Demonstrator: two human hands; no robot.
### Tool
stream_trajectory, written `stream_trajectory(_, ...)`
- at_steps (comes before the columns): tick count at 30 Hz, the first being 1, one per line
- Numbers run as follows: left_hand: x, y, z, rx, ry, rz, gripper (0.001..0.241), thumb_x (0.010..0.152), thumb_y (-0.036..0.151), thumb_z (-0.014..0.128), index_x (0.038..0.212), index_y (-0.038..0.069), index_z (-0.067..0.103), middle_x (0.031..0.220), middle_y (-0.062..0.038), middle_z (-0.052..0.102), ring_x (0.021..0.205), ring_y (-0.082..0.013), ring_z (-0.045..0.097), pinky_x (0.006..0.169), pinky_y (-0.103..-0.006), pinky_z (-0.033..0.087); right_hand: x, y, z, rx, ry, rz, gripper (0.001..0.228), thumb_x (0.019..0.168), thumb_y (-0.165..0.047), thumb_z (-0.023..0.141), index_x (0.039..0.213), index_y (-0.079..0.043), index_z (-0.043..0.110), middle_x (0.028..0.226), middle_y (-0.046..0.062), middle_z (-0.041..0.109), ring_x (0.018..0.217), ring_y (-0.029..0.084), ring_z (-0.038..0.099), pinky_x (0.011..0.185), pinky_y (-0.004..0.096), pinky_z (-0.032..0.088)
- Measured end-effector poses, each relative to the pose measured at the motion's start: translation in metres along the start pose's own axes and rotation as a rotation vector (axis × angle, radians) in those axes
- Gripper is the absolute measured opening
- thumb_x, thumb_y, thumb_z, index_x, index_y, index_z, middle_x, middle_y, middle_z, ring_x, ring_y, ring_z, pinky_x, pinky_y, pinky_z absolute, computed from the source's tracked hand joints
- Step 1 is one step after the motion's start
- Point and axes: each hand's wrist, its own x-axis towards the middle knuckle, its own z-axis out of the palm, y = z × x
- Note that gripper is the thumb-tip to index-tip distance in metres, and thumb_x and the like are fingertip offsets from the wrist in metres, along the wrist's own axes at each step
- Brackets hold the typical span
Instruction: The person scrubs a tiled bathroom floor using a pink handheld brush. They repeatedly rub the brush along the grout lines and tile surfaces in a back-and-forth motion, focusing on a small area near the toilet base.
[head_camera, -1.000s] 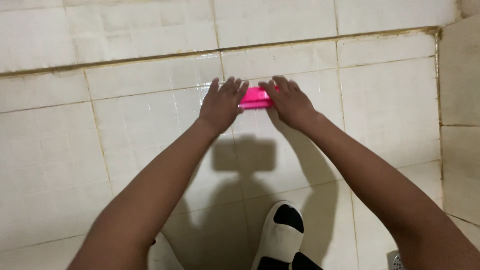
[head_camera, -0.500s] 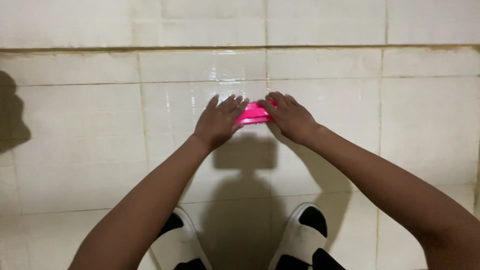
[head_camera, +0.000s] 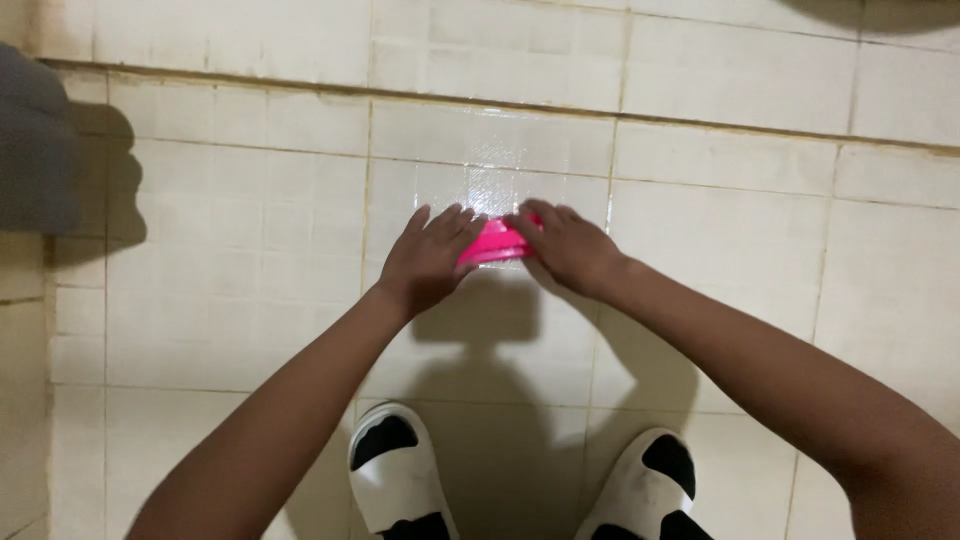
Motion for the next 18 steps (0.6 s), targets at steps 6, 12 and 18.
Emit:
stream_trajectory(6, 0.005, -0.024, -0.011, -0.016, 0.011, -0.002, 0.063, 0.098, 0.042, 0.065, 0.151, 0.013, 0.046, 0.155, -0.012, 0.048, 0.146, -0.0301, 0.039, 0.116, -0.0577, 0.025, 0.033, 0.001, -0.003, -0.006, 0.081, -0.052, 0.061, 0.096, -0.026, 0.064, 0.151, -0.011, 0.042, 0.147, 0.022, 0.046, 0.135, 0.042, 0.045, 0.110, 0.052, 0.042)
stream_trajectory(12, 0.044, -0.036, -0.041, 0.072, 0.015, -0.228, 0.072, 0.090, 0.038, 0.070, 0.153, 0.016, 0.043, 0.154, -0.010, 0.049, 0.147, -0.0274, 0.037, 0.117, -0.0571, 0.025, 0.086, 0.025, -0.007, -0.162, 0.292, -0.091, 0.060, 0.094, -0.020, 0.066, 0.149, -0.008, 0.045, 0.147, 0.022, 0.049, 0.142, 0.039, 0.045, 0.114, 0.051, 0.041)
stream_trajectory(18, -0.013, -0.025, -0.001, 0.089, 0.121, -0.030, 0.066, 0.095, 0.040, 0.071, 0.148, 0.006, 0.050, 0.149, -0.015, 0.056, 0.144, -0.0300, 0.045, 0.117, -0.0573, 0.030, 0.040, -0.007, -0.004, -0.016, 0.141, -0.100, 0.060, 0.094, -0.023, 0.066, 0.149, -0.011, 0.045, 0.148, 0.023, 0.046, 0.132, 0.045, 0.047, 0.106, 0.052, 0.044)
